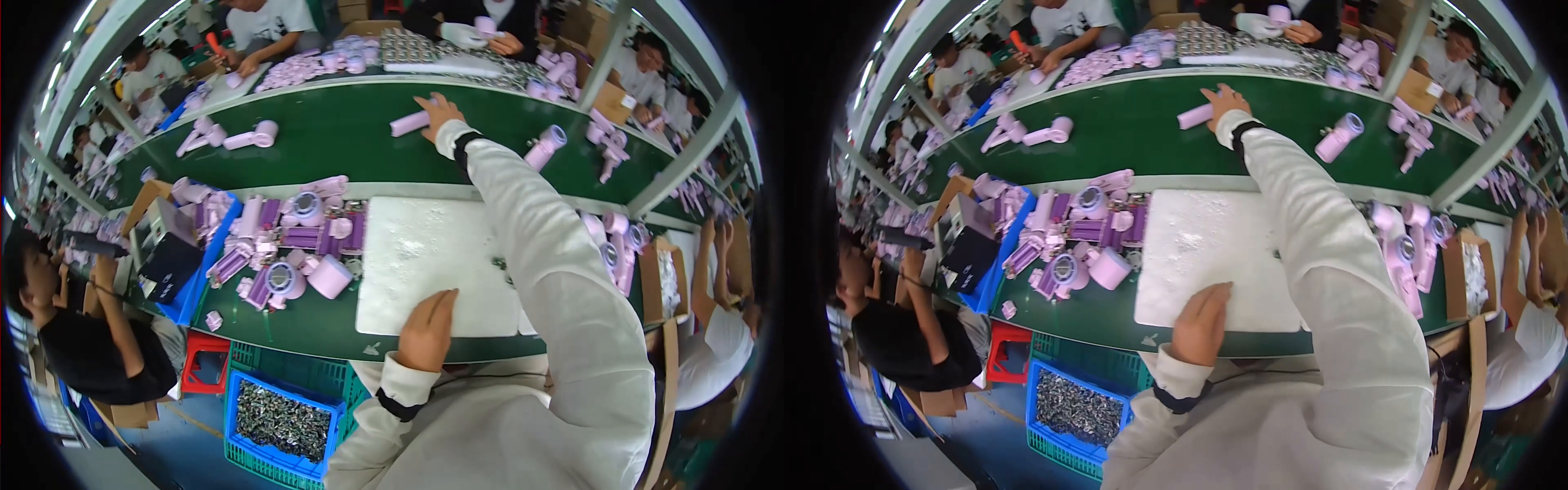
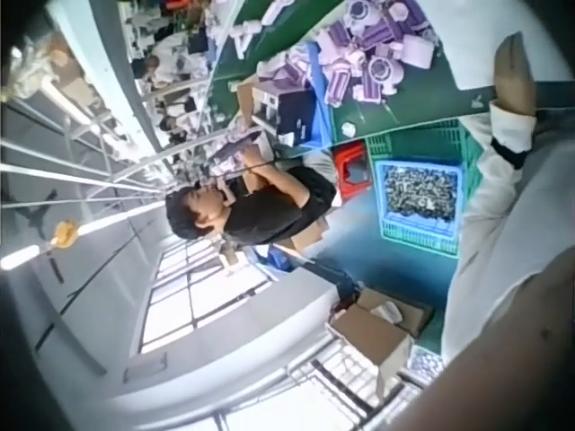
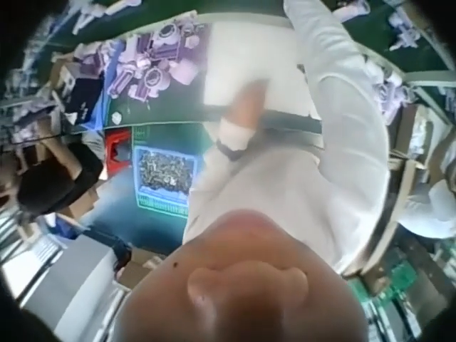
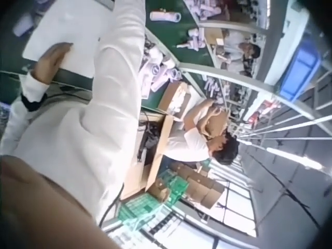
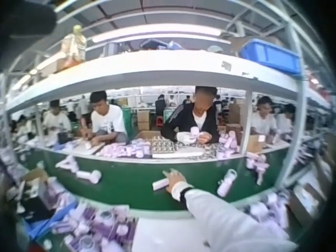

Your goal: The person picks up a circuit board and a fan housing by hand, inserts the circuit board into the housing, and presses it into place. They then set the assembled fan aside on the table and repeat the process.

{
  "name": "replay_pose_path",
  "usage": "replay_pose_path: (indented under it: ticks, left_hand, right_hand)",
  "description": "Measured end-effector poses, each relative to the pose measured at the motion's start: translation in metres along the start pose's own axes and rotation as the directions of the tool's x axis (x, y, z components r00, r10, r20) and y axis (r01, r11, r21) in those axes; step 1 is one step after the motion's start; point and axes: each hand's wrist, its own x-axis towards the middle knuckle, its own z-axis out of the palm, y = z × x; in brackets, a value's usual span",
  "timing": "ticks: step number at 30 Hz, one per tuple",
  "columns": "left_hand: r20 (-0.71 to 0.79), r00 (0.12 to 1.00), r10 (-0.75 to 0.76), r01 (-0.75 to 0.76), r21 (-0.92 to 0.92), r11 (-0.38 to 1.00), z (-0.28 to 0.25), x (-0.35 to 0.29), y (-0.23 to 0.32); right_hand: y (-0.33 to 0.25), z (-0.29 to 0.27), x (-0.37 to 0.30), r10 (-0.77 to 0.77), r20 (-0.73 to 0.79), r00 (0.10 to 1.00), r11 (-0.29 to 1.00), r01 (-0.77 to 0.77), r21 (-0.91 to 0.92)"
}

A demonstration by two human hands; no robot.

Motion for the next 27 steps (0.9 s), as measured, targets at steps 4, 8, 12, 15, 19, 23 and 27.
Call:
replay_pose_path:
  ticks: [4,8,12,15,19,23,27]
  left_hand:
    - [0.043,0.995,0.090,-0.089,-0.024,0.996,0.007,0.009,0.002]
    - [0.096,0.995,-0.020,0.024,-0.048,0.999,0.001,0.008,0.003]
    - [0.022,0.958,-0.287,0.275,-0.363,0.890,-0.008,-0.002,0.007]
    - [0.005,0.882,-0.471,0.411,-0.497,0.765,-0.025,-0.005,0.003]
    - [-0.243,0.894,-0.376,0.267,-0.384,0.884,-0.038,-0.008,-0.008]
    - [-0.217,0.861,-0.460,0.313,-0.488,0.815,-0.034,-0.013,-0.017]
    - [0.028,0.831,-0.555,0.385,-0.749,0.539,-0.038,-0.015,-0.008]
  right_hand:
    - [0.014,0.025,0.027,-0.251,0.282,0.926,0.938,0.305,-0.167]
    - [-0.022,-0.024,0.026,-0.248,0.422,0.872,0.856,0.401,-0.326]
    - [-0.036,-0.107,-0.019,-0.355,0.277,0.893,0.919,0.388,-0.074]
    - [-0.052,-0.169,-0.082,-0.455,0.169,0.874,0.882,0.417,0.220]
    - [-0.066,-0.216,-0.184,-0.512,0.118,0.851,0.828,0.453,0.331]
    - [-0.079,-0.219,-0.257,-0.633,0.156,0.759,0.749,0.548,0.373]
    - [-0.078,-0.203,-0.298,-0.626,0.174,0.760,0.758,0.539,0.367]
